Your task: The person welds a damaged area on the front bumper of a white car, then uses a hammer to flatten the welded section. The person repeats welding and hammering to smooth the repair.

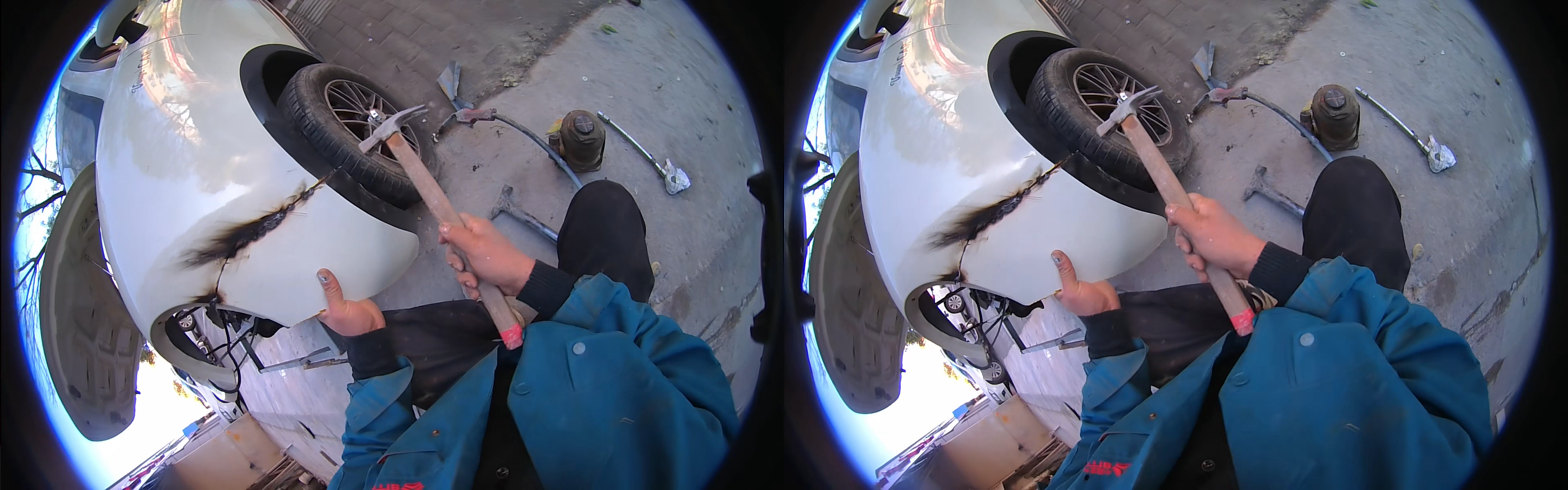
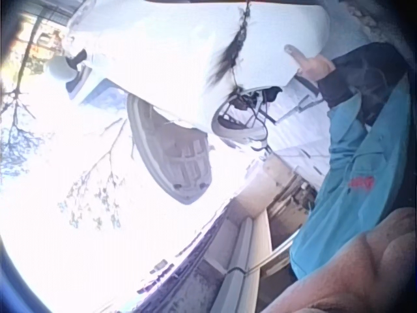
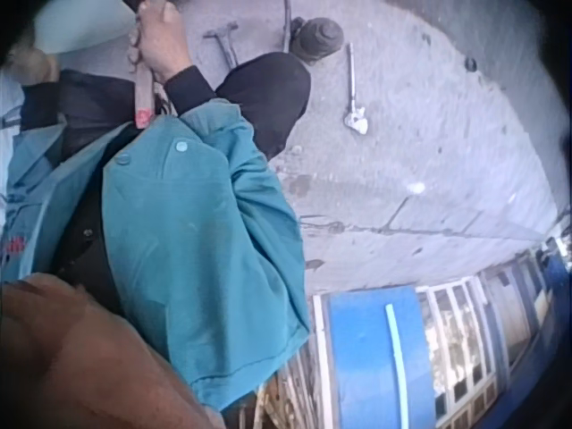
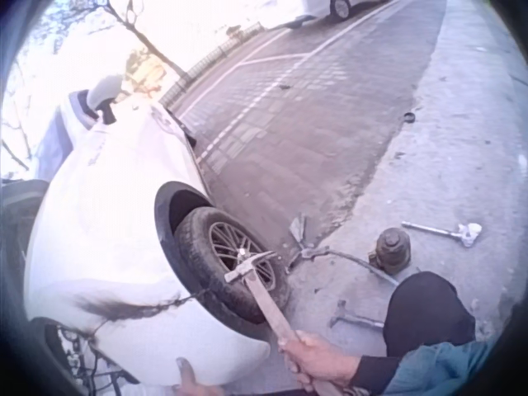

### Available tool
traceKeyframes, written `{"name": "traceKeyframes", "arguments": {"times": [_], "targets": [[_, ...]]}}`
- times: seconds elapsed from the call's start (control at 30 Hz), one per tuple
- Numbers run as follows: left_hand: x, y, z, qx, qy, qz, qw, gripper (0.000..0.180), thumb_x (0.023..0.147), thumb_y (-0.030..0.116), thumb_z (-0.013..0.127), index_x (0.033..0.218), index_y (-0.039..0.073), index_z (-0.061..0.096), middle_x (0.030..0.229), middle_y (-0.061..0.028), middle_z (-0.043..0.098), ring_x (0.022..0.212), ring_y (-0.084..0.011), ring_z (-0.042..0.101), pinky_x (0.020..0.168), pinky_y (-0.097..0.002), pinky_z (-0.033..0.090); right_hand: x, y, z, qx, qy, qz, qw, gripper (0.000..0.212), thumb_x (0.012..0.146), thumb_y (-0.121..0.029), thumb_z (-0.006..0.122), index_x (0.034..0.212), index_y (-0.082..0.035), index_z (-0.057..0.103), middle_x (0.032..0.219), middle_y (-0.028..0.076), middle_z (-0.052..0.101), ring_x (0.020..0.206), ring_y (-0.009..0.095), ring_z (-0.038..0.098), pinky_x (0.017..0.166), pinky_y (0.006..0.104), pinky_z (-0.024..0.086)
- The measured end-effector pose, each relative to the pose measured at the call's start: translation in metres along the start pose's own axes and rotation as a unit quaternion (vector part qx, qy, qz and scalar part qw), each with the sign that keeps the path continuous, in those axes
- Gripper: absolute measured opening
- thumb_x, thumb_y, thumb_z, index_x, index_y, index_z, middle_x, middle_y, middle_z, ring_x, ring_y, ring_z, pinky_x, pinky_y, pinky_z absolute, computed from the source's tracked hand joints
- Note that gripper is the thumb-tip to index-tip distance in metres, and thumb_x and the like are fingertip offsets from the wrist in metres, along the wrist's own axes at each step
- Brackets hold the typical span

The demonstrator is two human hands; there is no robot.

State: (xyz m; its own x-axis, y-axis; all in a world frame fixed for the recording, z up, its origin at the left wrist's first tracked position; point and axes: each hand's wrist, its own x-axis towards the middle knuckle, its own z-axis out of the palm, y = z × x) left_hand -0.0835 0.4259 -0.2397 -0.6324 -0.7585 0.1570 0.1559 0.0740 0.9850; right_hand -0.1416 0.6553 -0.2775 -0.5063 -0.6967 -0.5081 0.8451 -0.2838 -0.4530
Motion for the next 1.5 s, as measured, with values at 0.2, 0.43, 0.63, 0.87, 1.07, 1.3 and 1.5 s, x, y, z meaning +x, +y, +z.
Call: {"name": "traceKeyframes", "arguments": {"times": [0.2, 0.43, 0.63, 0.87, 1.07, 1.3, 1.5], "targets": [[0.000, 0.001, -0.001, -0.005, -0.007, -0.008, 1.000, 0.057, 0.106, 0.016, 0.071, 0.156, 0.000, 0.048, 0.150, -0.0183, 0.059, 0.134, -0.0367, 0.059, 0.116, -0.0522, 0.048, 0.000, 0.004, 0.000, -0.008, 0.118, -0.110, 0.987, 0.032, 0.115, -0.037, 0.051, 0.115, -0.005, 0.044, 0.075, 0.004, 0.054, 0.049, 0.013, 0.055, 0.042, 0.0334, 0.051], [-0.001, 0.003, 0.002, 0.009, -0.035, 0.011, 0.999, 0.059, 0.107, 0.017, 0.070, 0.158, 0.001, 0.044, 0.153, -0.0187, 0.057, 0.137, -0.0366, 0.058, 0.117, -0.0527, 0.047, 0.006, 0.021, 0.011, -0.175, 0.001, -0.034, 0.984, 0.030, 0.116, -0.033, 0.050, 0.116, -0.004, 0.044, 0.075, 0.004, 0.053, 0.051, 0.013, 0.056, 0.043, 0.0323, 0.050], [-0.002, 0.004, 0.002, 0.008, -0.031, 0.000, 0.999, 0.059, 0.107, 0.017, 0.070, 0.158, 0.001, 0.045, 0.153, -0.0185, 0.057, 0.137, -0.0365, 0.058, 0.118, -0.0524, 0.047, 0.004, 0.021, 0.005, -0.151, 0.011, -0.051, 0.987, 0.029, 0.116, -0.031, 0.051, 0.118, -0.003, 0.044, 0.071, 0.004, 0.053, 0.049, 0.013, 0.056, 0.043, 0.0327, 0.050], [-0.001, 0.002, -0.002, 0.017, -0.004, -0.005, 1.000, 0.059, 0.107, 0.016, 0.070, 0.159, 0.002, 0.043, 0.153, -0.0182, 0.057, 0.136, -0.0367, 0.058, 0.117, -0.0520, 0.047, -0.003, 0.032, 0.021, -0.159, 0.047, -0.093, 0.982, 0.031, 0.114, -0.029, 0.052, 0.119, 0.001, 0.045, 0.064, 0.006, 0.056, 0.047, 0.017, 0.060, 0.043, 0.0342, 0.050], [-0.002, 0.003, 0.003, 0.013, -0.015, -0.009, 1.000, 0.058, 0.107, 0.016, 0.069, 0.158, 0.002, 0.045, 0.152, -0.0181, 0.058, 0.135, -0.0365, 0.059, 0.117, -0.0518, 0.048, -0.005, 0.022, 0.003, -0.197, -0.010, -0.044, 0.979, 0.030, 0.115, -0.031, 0.052, 0.117, -0.002, 0.044, 0.070, 0.006, 0.055, 0.049, 0.015, 0.057, 0.042, 0.0329, 0.050], [-0.004, 0.006, 0.007, -0.010, -0.013, -0.006, 1.000, 0.057, 0.106, 0.014, 0.070, 0.156, 0.000, 0.046, 0.150, -0.0187, 0.058, 0.134, -0.0366, 0.059, 0.115, -0.0515, 0.050, -0.006, 0.029, -0.001, -0.212, 0.014, -0.106, 0.971, 0.035, 0.113, -0.032, 0.056, 0.114, 0.002, 0.048, 0.068, 0.012, 0.062, 0.049, 0.021, 0.064, 0.045, 0.0375, 0.053], [-0.002, 0.005, 0.002, 0.013, -0.005, -0.008, 1.000, 0.057, 0.107, 0.013, 0.069, 0.157, 0.002, 0.045, 0.152, -0.0181, 0.057, 0.135, -0.0366, 0.059, 0.117, -0.0524, 0.048, -0.010, 0.050, 0.018, -0.313, 0.087, -0.217, 0.920, 0.035, 0.112, -0.031, 0.057, 0.112, 0.002, 0.048, 0.071, 0.017, 0.064, 0.055, 0.028, 0.067, 0.052, 0.0428, 0.053]]}}
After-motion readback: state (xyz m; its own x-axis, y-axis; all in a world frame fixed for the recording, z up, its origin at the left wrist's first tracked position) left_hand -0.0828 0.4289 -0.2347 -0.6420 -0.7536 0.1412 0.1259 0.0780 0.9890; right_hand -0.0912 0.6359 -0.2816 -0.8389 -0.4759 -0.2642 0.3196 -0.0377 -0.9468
